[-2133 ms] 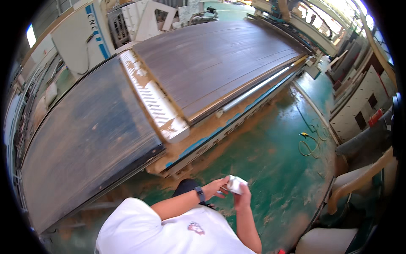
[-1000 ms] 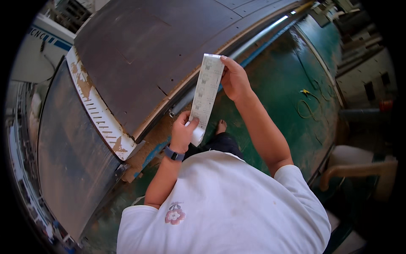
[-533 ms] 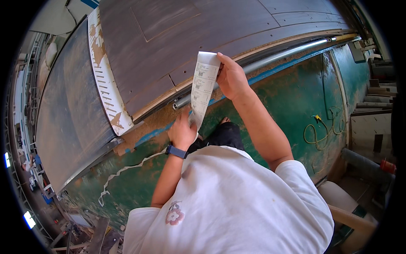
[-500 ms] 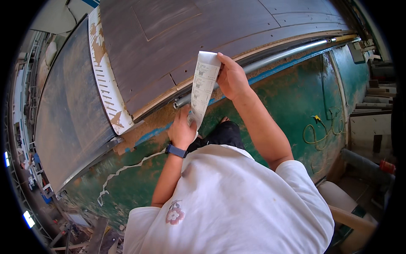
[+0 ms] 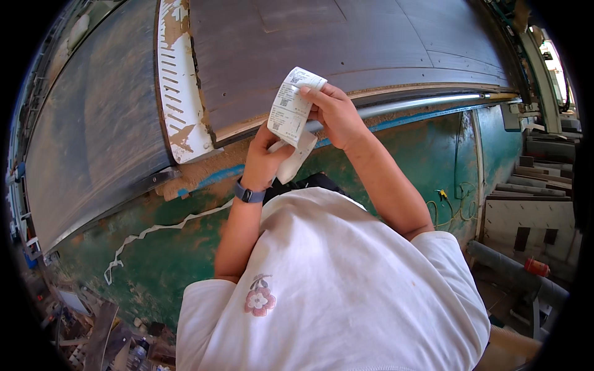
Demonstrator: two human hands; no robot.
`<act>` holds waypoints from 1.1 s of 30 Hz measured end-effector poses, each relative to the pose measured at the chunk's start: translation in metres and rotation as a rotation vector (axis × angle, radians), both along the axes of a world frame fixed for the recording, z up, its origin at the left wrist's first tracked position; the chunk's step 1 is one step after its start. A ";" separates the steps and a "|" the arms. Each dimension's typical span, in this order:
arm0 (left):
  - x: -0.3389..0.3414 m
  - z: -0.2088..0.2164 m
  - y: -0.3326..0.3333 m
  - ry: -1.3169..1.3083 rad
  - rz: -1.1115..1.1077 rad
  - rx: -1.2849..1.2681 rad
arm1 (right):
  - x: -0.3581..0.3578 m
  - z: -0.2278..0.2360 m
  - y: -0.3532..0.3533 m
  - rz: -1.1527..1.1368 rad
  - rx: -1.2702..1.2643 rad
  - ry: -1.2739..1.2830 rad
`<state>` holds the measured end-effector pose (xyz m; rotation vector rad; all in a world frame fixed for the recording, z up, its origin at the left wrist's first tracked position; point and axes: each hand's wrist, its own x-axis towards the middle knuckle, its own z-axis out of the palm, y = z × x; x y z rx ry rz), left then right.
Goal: The person applies adhesive labels to several wood panels on a large workbench, then picks up a wood strip and a metal ruler to measure and organize the panels before moving them to a stack.
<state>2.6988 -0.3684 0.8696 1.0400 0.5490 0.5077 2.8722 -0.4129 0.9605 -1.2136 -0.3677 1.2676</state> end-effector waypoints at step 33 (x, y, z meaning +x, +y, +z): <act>0.053 -0.024 -0.003 0.195 0.120 -0.063 | 0.111 -0.054 0.011 0.107 0.032 0.090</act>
